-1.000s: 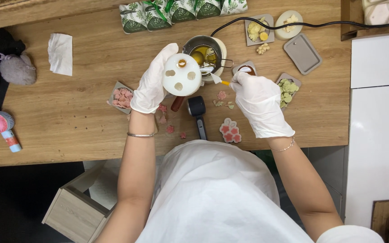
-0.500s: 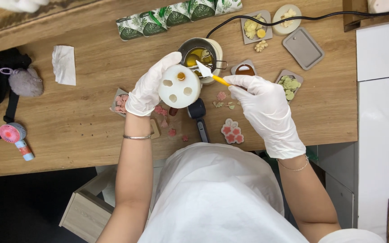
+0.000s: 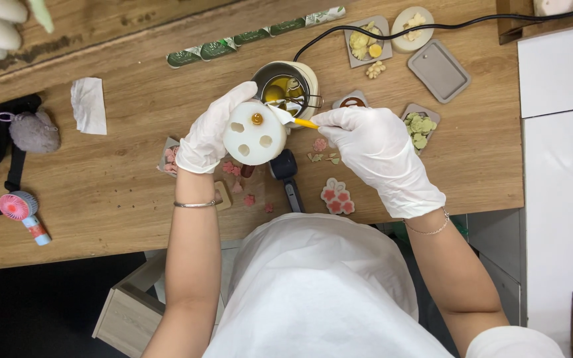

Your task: Pouring yellow liquid wax into a silicone mold and scraping edges to create decorative candle inserts.

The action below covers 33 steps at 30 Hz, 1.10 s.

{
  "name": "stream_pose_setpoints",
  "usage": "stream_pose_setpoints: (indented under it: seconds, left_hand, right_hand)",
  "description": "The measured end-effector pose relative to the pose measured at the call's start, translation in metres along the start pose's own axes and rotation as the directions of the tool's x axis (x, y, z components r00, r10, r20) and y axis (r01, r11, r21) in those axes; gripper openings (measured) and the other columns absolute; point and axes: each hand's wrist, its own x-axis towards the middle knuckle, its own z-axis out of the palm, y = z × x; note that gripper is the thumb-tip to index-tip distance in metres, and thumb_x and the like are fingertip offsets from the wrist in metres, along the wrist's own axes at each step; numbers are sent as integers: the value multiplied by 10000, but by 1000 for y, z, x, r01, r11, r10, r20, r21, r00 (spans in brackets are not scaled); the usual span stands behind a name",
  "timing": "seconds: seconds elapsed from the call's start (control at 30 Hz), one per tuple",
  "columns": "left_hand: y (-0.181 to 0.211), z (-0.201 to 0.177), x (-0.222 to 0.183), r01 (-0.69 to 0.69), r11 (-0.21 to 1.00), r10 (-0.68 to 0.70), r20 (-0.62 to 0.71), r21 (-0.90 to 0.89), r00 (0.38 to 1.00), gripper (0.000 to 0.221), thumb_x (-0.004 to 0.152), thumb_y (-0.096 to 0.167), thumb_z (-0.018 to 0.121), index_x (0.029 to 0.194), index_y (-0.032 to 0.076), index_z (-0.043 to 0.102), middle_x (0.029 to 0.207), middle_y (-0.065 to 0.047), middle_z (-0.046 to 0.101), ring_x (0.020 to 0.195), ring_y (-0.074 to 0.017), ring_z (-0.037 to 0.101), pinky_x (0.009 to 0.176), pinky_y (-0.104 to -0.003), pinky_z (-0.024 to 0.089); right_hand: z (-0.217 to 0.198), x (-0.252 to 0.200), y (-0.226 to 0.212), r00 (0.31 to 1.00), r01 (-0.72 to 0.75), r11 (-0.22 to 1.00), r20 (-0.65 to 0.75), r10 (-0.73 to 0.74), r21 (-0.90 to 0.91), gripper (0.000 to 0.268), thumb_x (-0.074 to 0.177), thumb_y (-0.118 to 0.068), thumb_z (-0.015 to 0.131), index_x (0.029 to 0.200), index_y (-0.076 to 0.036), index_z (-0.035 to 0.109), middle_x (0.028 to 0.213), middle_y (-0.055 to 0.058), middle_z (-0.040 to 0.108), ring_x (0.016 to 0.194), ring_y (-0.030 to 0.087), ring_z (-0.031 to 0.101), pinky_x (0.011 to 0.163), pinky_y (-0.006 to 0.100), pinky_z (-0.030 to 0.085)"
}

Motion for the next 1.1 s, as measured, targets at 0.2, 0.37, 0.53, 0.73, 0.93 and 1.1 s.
stream_pose_setpoints:
  seconds: [0.2,0.37,0.53,0.73,0.93,1.1]
  left_hand:
    - [-9,-8,12,-17,999,20,62,-47,998,226,982,274,708,1107,86,715,968,-10,712,860,-96,664,749,-253,568]
    - [-15,-13,22,-29,999,30,18,-32,999,230,971,268,696,1103,82,727,964,-10,727,855,-93,674,740,-251,571]
    - [-20,-25,30,-49,993,53,36,-105,998,224,997,257,704,1124,73,714,955,-21,720,846,-105,664,731,-266,567]
    - [-22,-30,22,-134,988,140,76,-72,987,287,1000,269,672,1186,53,707,1013,-5,724,907,-81,674,786,-240,574]
    - [-33,-44,24,-144,986,148,46,-88,988,334,994,265,653,1238,41,693,1084,-18,735,978,-95,694,839,-236,581]
    - [-46,-58,29,-219,974,225,126,-66,966,430,1012,273,625,1356,15,627,1239,-43,706,1127,-116,671,975,-249,553]
  right_hand:
    - [8,11,18,962,254,933,-37,-272,-255,189,950,-191,681,1086,-147,804,934,97,767,780,255,721,694,350,553]
    - [22,23,33,955,258,888,-39,-294,-381,190,935,-202,695,1081,-157,808,907,123,746,806,311,704,703,408,543]
    - [36,30,58,958,231,877,-59,-281,-421,172,918,-204,703,1040,-144,808,911,133,739,830,338,701,732,435,544]
    - [36,25,64,982,94,916,-116,-150,-389,174,947,-240,690,1038,-163,816,903,140,742,773,351,696,700,439,538]
    - [32,7,56,981,-181,975,-100,169,-130,218,946,-228,670,1104,-136,788,751,88,741,624,170,692,634,316,532]
    - [31,2,66,967,-239,971,-93,238,8,225,949,-212,688,1114,-93,785,737,18,715,632,81,618,610,253,494]
